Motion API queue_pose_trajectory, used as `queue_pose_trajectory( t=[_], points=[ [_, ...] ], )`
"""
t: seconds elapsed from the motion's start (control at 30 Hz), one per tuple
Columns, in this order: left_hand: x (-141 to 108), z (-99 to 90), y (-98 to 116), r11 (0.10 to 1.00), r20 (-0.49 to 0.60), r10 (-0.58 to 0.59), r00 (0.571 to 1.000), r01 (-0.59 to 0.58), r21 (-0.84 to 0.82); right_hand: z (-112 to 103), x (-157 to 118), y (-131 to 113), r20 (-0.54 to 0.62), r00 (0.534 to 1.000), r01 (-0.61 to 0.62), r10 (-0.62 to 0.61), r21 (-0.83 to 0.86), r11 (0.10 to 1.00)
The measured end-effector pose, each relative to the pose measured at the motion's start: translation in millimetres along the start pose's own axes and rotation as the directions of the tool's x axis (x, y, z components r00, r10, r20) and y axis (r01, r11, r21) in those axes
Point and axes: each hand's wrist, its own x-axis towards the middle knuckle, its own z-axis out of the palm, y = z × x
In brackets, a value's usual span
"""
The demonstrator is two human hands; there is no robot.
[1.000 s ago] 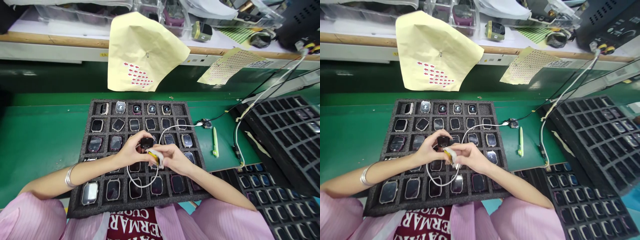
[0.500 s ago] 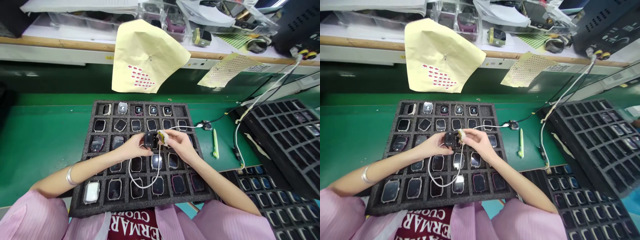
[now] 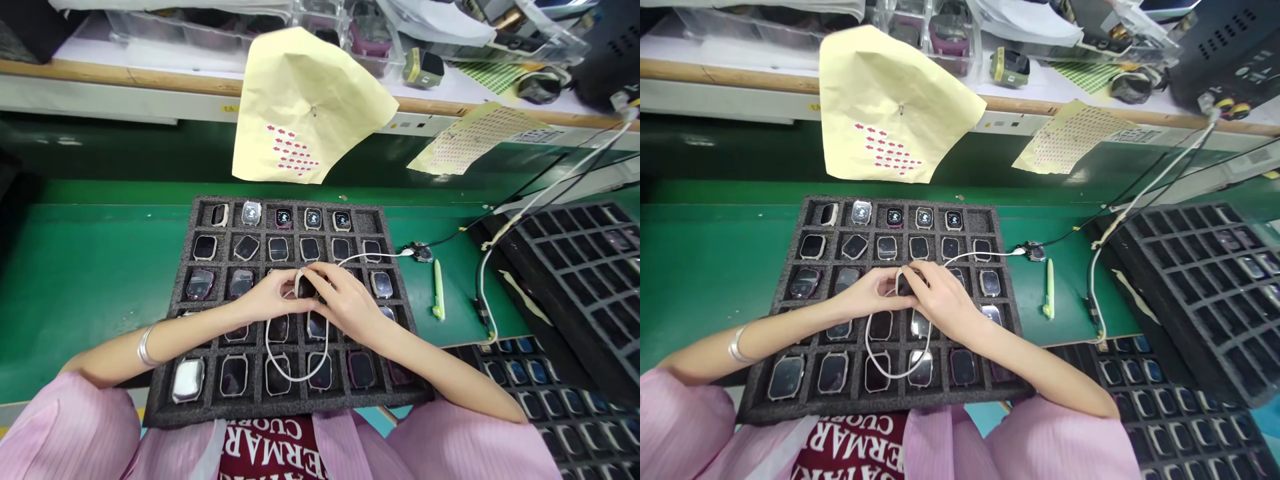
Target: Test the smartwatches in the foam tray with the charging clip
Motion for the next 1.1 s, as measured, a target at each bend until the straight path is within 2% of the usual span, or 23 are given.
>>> queue_pose_trajectory(
  t=[0.1, 0.17, 0.3, 0.43, 0.57, 0.73, 0.8, 0.83, 0.9, 0.97, 1.03, 1.1],
  points=[
    [0, -1.7, 0, 1.0, 0.022, -0.008, 1.0, 0.008, -0.007, 0, 1, 2, -0.035, 0.999, 0.037, -0.039, -0.053, 0.998],
    [-1, -2.0, 0, 0.999, 0.017, -0.034, 0.999, 0.034, 0.025, 0, 3, 6, -0.042, 0.997, 0.067, -0.068, -0.029, 0.997],
    [-2, -0.6, 3, 0.994, -0.083, -0.073, 0.994, 0.08, 0.077, 5, 7, 20, -0.03, 0.998, 0.062, -0.057, 0.217, 0.974],
    [-2, 0.0, 12, 0.987, -0.077, -0.159, 0.984, 0.159, -0.012, 10, 8, 25, -0.091, 0.996, 0.019, 0.02, 0.412, 0.911],
    [0, -1.4, 16, 0.992, -0.032, -0.111, 0.993, 0.112, 0.059, 13, 5, 20, -0.1, 0.992, -0.018, 0.071, 0.456, 0.89],
    [2, -6.3, 11, 0.997, 0.033, -0.059, 0.998, 0.057, 0.06, 7, 5, 18, -0.08, 0.99, -0.059, 0.119, 0.531, 0.846],
    [0, -10.6, 10, 0.998, 0.08, -0.045, 0.996, 0.042, 0.045, 2, 7, 20, -0.02, 0.991, -0.087, 0.131, 0.646, 0.759],
    [-1, -13.1, 10, 0.999, 0.115, -0.042, 0.992, 0.038, 0.033, 0, 8, 21, 0.02, 0.991, -0.107, 0.134, 0.72, 0.686],
    [-3, -18.1, 10, 0.999, 0.2, -0.039, 0.979, 0.039, 0.001, -1, 11, 22, 0.081, 0.987, -0.14, 0.138, 0.859, 0.493],
    [-5, -22.0, 12, 0.998, 0.273, -0.043, 0.961, 0.052, -0.028, 1, 14, 21, 0.092, 0.984, -0.137, 0.153, 0.94, 0.313],
    [-7, -24.1, 12, 0.997, 0.308, -0.041, 0.95, 0.062, -0.056, 4, 16, 19, 0.072, 0.98, -0.117, 0.185, 0.961, 0.25],
    [-7, -24.3, 12, 0.995, 0.322, -0.021, 0.946, 0.053, -0.09, 5, 18, 18, 0.049, 0.977, -0.107, 0.206, 0.953, 0.283]
  ],
)
